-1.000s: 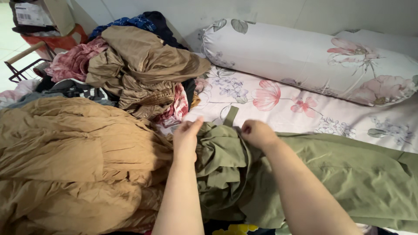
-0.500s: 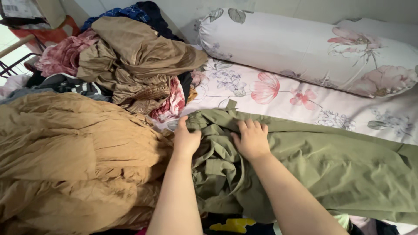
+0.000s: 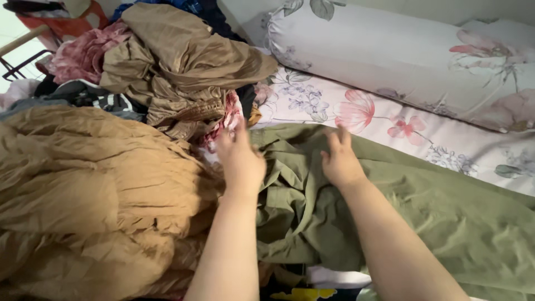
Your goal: The person folds a pair of green trousers on a bed, sprays them with a pink spray bottle, and then folds them neatly. They then pick up a black garment and begin to fold it.
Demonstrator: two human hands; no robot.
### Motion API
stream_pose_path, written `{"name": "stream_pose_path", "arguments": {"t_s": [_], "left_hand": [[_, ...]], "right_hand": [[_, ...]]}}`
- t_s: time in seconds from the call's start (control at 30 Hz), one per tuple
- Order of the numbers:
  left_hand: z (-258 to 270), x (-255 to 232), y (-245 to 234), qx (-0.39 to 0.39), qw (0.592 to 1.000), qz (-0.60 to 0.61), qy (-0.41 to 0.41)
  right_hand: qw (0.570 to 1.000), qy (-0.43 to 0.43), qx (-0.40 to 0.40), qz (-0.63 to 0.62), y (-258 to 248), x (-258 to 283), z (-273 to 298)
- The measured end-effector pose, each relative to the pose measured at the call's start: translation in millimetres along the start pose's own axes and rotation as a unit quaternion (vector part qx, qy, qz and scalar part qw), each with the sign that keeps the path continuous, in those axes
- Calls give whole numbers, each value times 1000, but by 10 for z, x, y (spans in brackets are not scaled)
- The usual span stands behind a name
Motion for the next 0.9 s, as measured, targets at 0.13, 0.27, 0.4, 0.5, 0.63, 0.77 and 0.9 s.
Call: {"name": "stream_pose_path", "arguments": {"t_s": [0.13, 0.27, 0.4, 0.5, 0.63, 0.77, 0.9], "left_hand": [[363, -355, 417, 358, 918, -167, -39], [610, -134, 605, 458, 831, -312, -36], [594, 8, 660, 390, 876, -281, -20], [508, -36, 644, 375, 886, -274, -9], [450, -115, 402, 343, 900, -267, -45], [415, -170, 134, 382, 884, -246, -108], [591, -35, -93, 404, 870, -248, -133]], "right_hand": [[964, 125, 194, 130, 276, -73, 366], [978, 56, 177, 98, 554, -38, 519], [991, -6, 126, -35, 420, -128, 524], [977, 120, 165, 56, 92, -213, 718], [964, 164, 35, 208, -370, 123, 1157], [977, 148, 97, 115, -268, 280, 1464], [925, 269, 266, 21, -237, 155, 1450]]}}
Point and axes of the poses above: each hand's wrist, its own z-axis away from the middle knuckle, its own y-axis out of the palm, x = y × z, the point moved 6 cm from there along -z, towards the middle knuckle, and after that the axes turned 15 degrees about -y, right-handed, at the moved point
